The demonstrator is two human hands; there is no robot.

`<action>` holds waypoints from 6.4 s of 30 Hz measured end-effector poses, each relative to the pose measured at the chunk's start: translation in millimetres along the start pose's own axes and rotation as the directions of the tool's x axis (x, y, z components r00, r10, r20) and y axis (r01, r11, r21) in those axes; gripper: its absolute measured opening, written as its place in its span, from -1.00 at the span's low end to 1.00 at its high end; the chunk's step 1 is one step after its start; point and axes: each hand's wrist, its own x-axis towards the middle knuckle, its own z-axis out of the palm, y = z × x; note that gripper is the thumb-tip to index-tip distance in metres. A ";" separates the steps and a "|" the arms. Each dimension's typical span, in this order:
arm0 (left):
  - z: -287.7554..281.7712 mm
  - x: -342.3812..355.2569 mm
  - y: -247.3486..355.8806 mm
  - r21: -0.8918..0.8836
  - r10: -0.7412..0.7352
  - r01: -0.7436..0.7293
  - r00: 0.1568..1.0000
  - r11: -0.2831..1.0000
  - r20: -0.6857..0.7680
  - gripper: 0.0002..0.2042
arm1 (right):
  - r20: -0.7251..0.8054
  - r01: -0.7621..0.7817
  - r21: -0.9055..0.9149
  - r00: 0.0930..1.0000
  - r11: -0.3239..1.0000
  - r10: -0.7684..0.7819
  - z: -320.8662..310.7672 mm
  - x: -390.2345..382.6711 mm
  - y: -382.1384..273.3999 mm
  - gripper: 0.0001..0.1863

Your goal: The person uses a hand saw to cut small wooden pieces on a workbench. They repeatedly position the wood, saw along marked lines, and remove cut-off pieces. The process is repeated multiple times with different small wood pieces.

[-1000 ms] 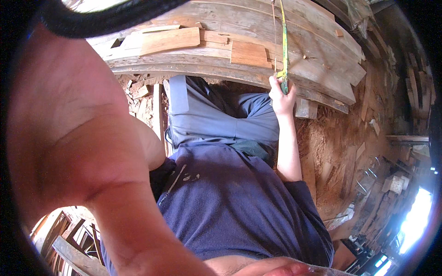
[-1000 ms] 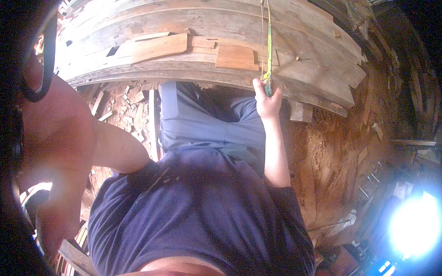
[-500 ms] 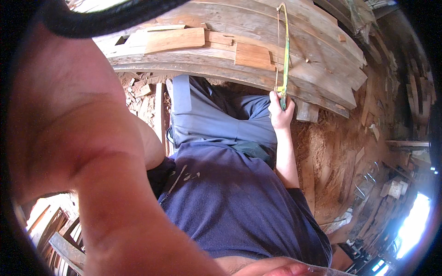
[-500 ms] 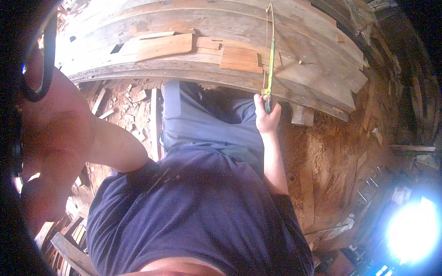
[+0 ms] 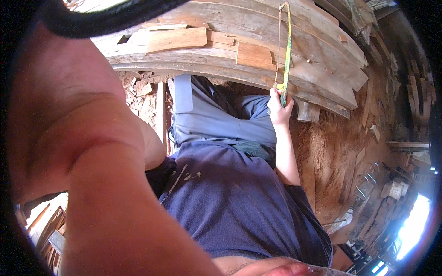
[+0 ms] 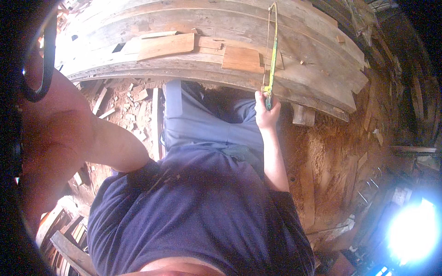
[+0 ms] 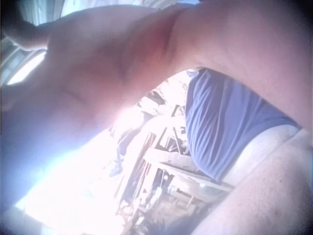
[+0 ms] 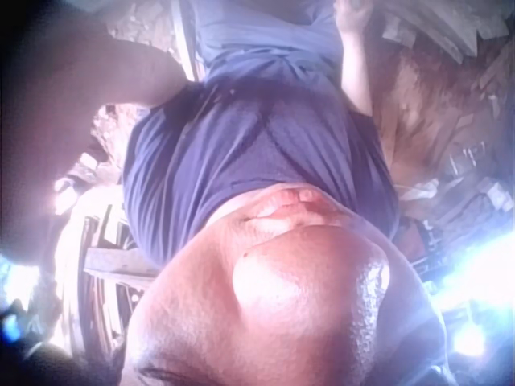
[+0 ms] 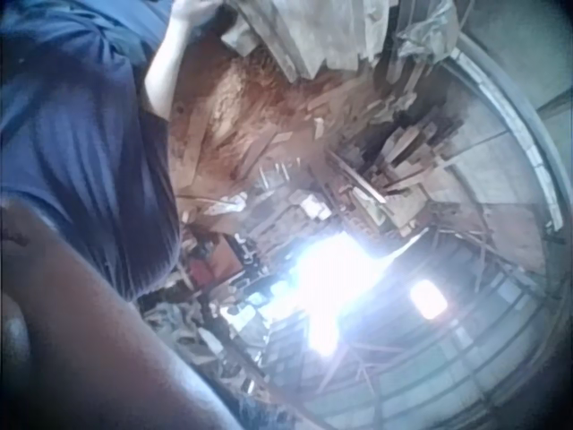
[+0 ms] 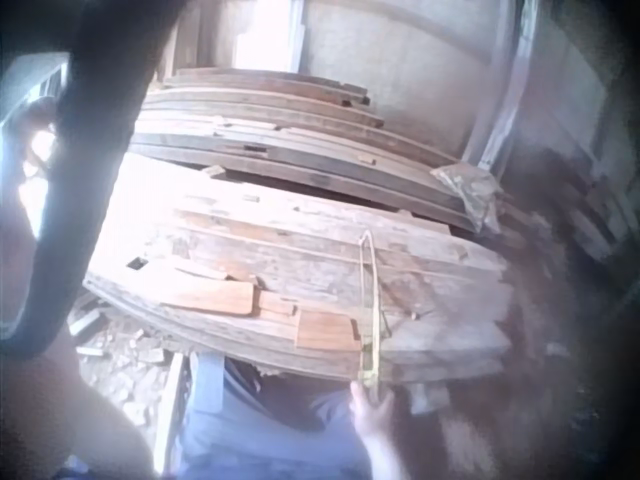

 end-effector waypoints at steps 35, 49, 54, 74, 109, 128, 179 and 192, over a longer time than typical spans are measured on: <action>84.6 -127.0 -306.9 0.740 -0.694 -0.479 0.317 0.472 0.647 -0.29 | -0.050 0.057 -0.004 0.997 0.998 -0.057 -0.7 1.8 15.1 -0.63; 98.7 -118.5 -311.3 0.644 -0.223 -0.634 0.616 0.428 0.755 -0.65 | -0.007 0.163 0.153 0.986 0.975 -0.164 27.7 19.6 -11.7 -0.63; 97.1 -126.4 -324.1 0.658 -0.163 -0.654 0.652 0.373 0.741 -0.68 | 0.024 0.132 0.161 0.990 0.978 -0.138 27.5 26.2 -1.2 -0.63; 95.3 -129.7 -333.1 0.677 -0.160 -0.638 0.674 0.367 0.722 -0.68 | 0.116 -0.164 0.418 0.985 0.894 0.126 13.6 -3.3 -0.1 -0.66; 94.8 -129.3 -332.6 0.673 -0.127 -0.608 0.695 0.420 0.707 -0.73 | 0.151 -0.284 0.403 0.958 0.870 0.243 -14.3 -61.6 -8.1 -0.67; 91.9 -130.6 -332.7 0.670 -0.049 -0.620 0.718 0.409 0.694 -0.77 | 0.096 -0.032 0.294 0.995 0.955 0.004 -6.5 -11.2 -4.6 -0.72; 88.8 -128.8 -331.7 0.674 -0.098 -0.609 0.707 0.419 0.700 -0.73 | 0.058 -0.007 0.320 0.998 0.947 -0.012 23.2 -7.5 4.8 -0.69; 90.8 -129.7 -333.0 0.693 -0.081 -0.571 0.743 0.440 0.664 -0.74 | 0.035 0.013 0.225 0.999 0.974 -0.021 10.8 -35.5 1.4 -0.67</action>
